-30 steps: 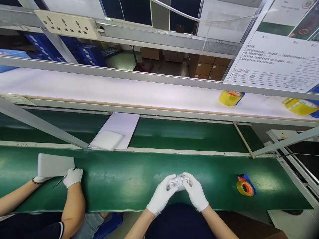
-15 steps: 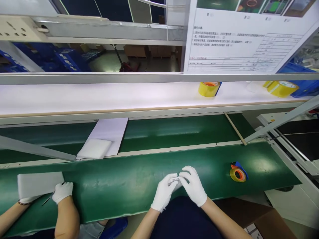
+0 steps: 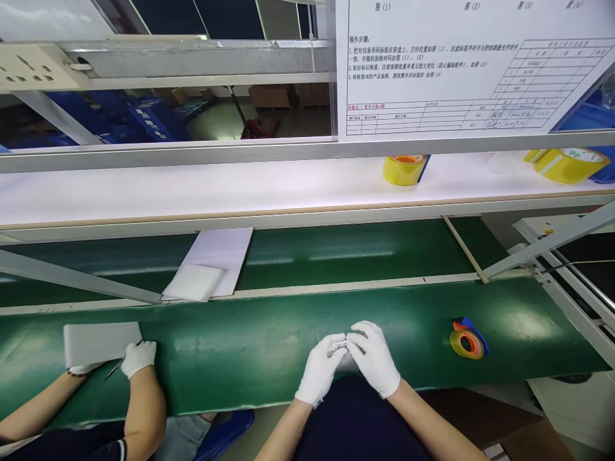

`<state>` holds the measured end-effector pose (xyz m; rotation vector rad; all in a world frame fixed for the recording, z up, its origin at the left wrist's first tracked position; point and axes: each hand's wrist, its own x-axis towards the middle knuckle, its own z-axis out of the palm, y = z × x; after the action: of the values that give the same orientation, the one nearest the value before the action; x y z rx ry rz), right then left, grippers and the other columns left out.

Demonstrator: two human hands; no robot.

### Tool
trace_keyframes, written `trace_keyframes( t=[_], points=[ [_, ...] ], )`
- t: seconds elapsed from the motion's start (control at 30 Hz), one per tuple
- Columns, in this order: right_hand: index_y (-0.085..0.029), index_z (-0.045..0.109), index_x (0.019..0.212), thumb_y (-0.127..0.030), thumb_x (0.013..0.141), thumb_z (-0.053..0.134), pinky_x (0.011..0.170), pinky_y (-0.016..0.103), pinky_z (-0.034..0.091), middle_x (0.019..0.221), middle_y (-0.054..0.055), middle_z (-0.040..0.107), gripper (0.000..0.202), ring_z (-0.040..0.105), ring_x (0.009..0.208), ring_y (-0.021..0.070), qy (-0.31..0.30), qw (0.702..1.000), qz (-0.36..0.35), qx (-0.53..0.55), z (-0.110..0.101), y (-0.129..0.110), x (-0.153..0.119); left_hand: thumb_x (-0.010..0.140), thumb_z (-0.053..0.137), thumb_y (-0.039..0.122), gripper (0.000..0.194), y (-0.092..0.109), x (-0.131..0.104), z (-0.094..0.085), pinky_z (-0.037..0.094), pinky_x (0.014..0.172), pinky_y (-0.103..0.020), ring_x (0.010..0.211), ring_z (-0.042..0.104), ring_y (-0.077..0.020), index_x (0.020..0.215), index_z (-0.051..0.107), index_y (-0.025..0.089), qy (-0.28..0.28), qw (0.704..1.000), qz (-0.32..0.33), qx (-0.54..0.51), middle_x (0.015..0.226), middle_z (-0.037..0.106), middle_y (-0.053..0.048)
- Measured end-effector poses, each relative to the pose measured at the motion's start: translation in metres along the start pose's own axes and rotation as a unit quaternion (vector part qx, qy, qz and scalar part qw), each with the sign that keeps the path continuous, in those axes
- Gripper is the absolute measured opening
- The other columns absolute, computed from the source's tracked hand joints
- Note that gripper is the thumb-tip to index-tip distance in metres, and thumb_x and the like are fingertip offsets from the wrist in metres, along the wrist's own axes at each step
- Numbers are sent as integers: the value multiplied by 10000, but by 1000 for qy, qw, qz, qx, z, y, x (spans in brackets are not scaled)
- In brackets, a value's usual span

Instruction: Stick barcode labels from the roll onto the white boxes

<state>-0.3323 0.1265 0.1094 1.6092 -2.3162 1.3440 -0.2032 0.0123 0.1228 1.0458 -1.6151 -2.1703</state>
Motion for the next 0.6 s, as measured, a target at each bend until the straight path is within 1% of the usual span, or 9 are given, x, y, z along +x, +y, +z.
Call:
trace_keyframes(
  t=[0.13,0.2,0.3,0.4,0.47,0.53,0.6],
  points=[
    [-222,742,943,-184,999,589,970,489,498,1103,81,674,167,587,1098,292,4,1000,-8,-18,-1,0,0,704,810,412,517,-7,2,3,547,1047,-452,1122,706,-304,1144,681,174,3,1000,-19,-15,1175,753,-132],
    [-223,733,944,-181,1004,573,976,495,493,1085,75,673,175,591,1075,288,6,1000,-12,-26,0,1,0,681,845,465,584,-8,4,4,538,1063,-459,1146,697,-316,1156,679,168,2,1000,-24,-16,1202,745,-148],
    [-221,708,937,-153,1007,537,989,503,490,1049,68,671,197,602,1049,280,9,999,-10,-31,1,2,-2,698,830,634,673,-4,6,3,500,1117,-462,1199,674,-331,1162,704,162,0,1000,-8,6,1258,726,-164],
    [-235,694,911,-131,1002,497,966,492,507,1006,62,672,241,622,1017,277,15,999,-4,-40,3,6,-5,774,675,811,752,-2,8,3,484,1135,-457,1245,648,-345,1131,750,153,4,999,7,32,1294,710,-174],
    [-244,693,889,-143,1003,477,916,471,534,997,63,679,264,638,995,278,31,998,-10,-47,5,11,-8,764,598,893,863,-6,10,6,512,1102,-457,1275,631,-363,1162,750,143,7,1000,-18,-1,1326,693,-189],
    [-255,706,890,-193,1015,491,882,439,563,1013,60,694,257,658,997,275,39,998,-23,-50,9,17,-12,700,579,958,1001,-13,13,10,530,1080,-456,1288,624,-380,1219,727,116,11,996,-58,-59,1327,689,-212],
    [-270,731,898,-274,1033,519,868,402,589,1033,52,711,252,676,1007,266,37,998,-16,-37,14,24,-17,644,576,996,1099,-15,18,6,526,1087,-467,1274,632,-395,1234,715,79,19,993,-81,-88,1293,700,-234]
  ],
)
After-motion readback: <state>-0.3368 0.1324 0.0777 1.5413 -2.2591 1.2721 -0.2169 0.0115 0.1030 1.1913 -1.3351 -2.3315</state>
